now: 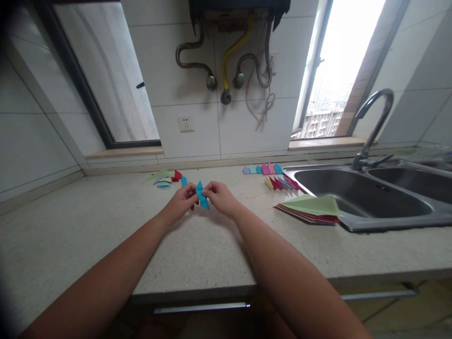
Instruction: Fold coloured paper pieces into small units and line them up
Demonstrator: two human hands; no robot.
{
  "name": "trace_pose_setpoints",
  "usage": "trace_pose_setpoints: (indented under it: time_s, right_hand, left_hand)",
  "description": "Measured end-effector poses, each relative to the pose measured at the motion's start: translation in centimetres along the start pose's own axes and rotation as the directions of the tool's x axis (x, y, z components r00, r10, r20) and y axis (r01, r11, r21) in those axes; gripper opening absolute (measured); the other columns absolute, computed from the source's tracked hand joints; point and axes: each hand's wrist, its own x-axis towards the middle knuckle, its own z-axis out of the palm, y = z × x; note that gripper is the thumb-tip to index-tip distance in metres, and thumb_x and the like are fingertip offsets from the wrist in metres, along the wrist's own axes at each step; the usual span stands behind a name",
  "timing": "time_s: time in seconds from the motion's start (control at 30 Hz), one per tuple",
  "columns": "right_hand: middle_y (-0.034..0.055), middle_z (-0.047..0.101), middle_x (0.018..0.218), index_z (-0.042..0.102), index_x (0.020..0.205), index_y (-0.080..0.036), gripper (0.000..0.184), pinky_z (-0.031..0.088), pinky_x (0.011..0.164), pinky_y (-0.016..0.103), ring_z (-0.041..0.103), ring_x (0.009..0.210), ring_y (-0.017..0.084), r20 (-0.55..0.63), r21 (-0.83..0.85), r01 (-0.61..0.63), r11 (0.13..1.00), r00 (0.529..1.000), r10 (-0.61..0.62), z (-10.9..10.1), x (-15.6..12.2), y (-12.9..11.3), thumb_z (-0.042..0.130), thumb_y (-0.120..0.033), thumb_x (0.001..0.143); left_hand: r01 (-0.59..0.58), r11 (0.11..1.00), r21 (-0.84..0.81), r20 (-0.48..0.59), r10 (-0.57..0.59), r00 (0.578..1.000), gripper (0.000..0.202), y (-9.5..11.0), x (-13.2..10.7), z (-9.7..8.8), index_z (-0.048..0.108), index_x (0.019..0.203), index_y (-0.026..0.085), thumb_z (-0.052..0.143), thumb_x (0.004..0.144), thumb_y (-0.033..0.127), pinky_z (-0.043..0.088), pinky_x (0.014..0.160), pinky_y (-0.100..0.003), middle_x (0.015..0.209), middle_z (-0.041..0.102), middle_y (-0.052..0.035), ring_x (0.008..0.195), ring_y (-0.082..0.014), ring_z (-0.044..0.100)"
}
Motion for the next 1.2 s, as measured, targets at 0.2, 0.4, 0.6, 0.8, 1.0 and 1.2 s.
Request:
trace_pose_setpoints:
  time_s: [0.2, 0.4, 0.6, 0.8, 1.0, 1.2]
  right_hand:
    - [-0.0023, 0.055, 0.064, 0.054, 0.074, -0.018, 0.021, 0.037, 0.057, 0.026, 0.046, 0.059, 0.011, -0.021, -0.054, 0.017, 0.998, 1.0, -0.018, 0.16, 0.03, 0.37, 0.064, -0.036, 0.076]
    - [-0.0026, 0.055, 0.063, 0.055, 0.073, -0.018, 0.021, 0.038, 0.058, 0.025, 0.046, 0.059, 0.011, -0.014, -0.081, 0.03, 0.996, 0.999, -0.031, 0.31, -0.04, 0.32, 0.064, -0.036, 0.077]
    - [-0.0023, 0.053, 0.063, 0.055, 0.074, -0.018, 0.024, 0.036, 0.054, 0.025, 0.045, 0.056, 0.011, 0.008, -0.059, -0.015, 0.998, 1.0, 0.015, -0.05, -0.16, 0.15, 0.064, -0.039, 0.077]
    - [-0.0019, 0.052, 0.064, 0.058, 0.077, -0.017, 0.027, 0.037, 0.057, 0.026, 0.045, 0.057, 0.011, 0.109, -0.021, -0.058, 0.998, 0.992, 0.06, -0.38, -0.32, -0.04, 0.062, -0.044, 0.077]
    - [-0.0014, 0.053, 0.066, 0.06, 0.076, -0.016, 0.026, 0.036, 0.058, 0.026, 0.045, 0.06, 0.012, 0.079, -0.073, -0.029, 0.997, 0.996, 0.035, -0.46, -0.19, -0.06, 0.062, -0.042, 0.077]
    - [-0.0008, 0.055, 0.068, 0.059, 0.076, -0.017, 0.023, 0.037, 0.062, 0.026, 0.047, 0.063, 0.013, 0.085, -0.094, 0.018, 0.995, 0.996, -0.01, -0.54, -0.05, -0.02, 0.06, -0.04, 0.078]
  left_hand:
    - [0.0, 1.0, 0.02, 0.012, 0.0, 1.0, 0.022, -0.16, -0.09, -0.22, 0.056, 0.091, 0.018, 0.062, 0.082, 0.038, 0.04, 0.048, -0.019, 0.07, 0.058, 0.0019, 0.061, -0.0112, 0.057]
    - [-0.018, 0.999, 0.031, -0.044, 0.019, 0.999, 0.018, -0.13, -0.13, -0.34, 0.052, 0.08, 0.019, 0.065, 0.08, 0.032, 0.039, 0.051, -0.018, 0.062, 0.053, 0.0056, 0.053, -0.0076, 0.049]
    - [-0.001, 1.0, 0.011, -0.025, 0.002, 1.0, 0.018, -0.04, -0.13, -0.32, 0.055, 0.081, 0.018, 0.064, 0.08, 0.033, 0.037, 0.048, -0.019, 0.063, 0.054, 0.0039, 0.052, -0.0085, 0.049]
    - [0.001, 1.0, 0.026, -0.012, -0.001, 1.0, 0.016, -0.31, -0.02, -0.4, 0.061, 0.081, 0.016, 0.065, 0.077, 0.031, 0.04, 0.049, -0.021, 0.067, 0.057, 0.0015, 0.056, -0.0098, 0.05]
    - [-0.016, 0.999, 0.042, -0.019, 0.017, 1.0, 0.017, -0.59, 0.03, -0.5, 0.061, 0.08, 0.015, 0.065, 0.078, 0.032, 0.041, 0.05, -0.021, 0.071, 0.058, 0.0004, 0.058, -0.0102, 0.05]
    - [0.024, 0.999, 0.035, -0.012, -0.024, 1.0, 0.024, -0.35, -0.12, -0.16, 0.059, 0.086, 0.017, 0.065, 0.08, 0.04, 0.039, 0.049, -0.02, 0.071, 0.059, 0.0003, 0.062, -0.0118, 0.054]
